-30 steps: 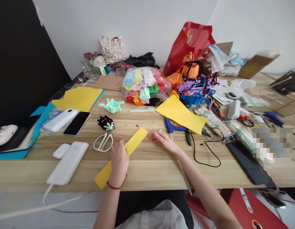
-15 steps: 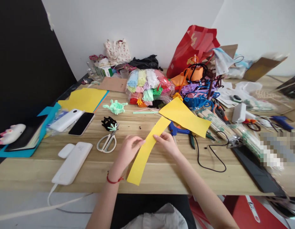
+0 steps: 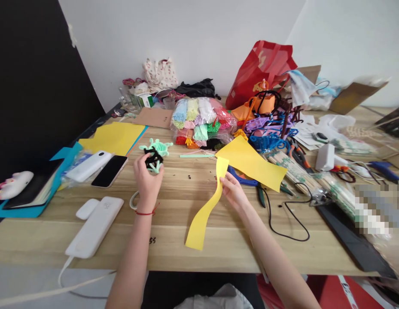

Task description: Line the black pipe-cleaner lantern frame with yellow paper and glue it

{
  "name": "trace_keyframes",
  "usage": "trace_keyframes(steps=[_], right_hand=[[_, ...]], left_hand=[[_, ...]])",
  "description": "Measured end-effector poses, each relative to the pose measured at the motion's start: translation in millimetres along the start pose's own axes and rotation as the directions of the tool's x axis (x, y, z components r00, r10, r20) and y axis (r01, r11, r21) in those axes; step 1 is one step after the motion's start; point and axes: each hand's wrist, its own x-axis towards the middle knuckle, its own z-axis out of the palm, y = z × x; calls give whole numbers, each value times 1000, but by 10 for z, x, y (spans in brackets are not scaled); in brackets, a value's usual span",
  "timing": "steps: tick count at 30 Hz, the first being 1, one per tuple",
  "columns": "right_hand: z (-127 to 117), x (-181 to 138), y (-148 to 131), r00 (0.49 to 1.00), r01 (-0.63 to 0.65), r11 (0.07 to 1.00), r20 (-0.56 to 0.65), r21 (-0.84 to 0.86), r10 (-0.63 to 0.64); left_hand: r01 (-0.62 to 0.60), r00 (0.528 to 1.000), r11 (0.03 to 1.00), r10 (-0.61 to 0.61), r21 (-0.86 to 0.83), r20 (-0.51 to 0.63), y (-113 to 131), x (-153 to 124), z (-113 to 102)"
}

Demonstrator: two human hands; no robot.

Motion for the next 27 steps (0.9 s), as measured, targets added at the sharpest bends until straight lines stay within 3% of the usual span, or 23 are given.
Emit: trace_keyframes(steps=[4,9,15,27], right_hand=[[24,2,34,1000,-18,1000,-7,-8,18],[-11,-41,9,1000,-30,997,4,-67,30],[-36,-122,-78,998,-8,992,-57,-126,1],[135,-188,133,987,62,979,-131,-193,-88]], left_hand=[[18,985,937,43,-348,166,159,-148,219],[252,884,778,57,-575,464,180,-381,422],[483,773,616,34,-622,633,158,-527,546],[619,695,509,0,-599,719,54,-584,719]])
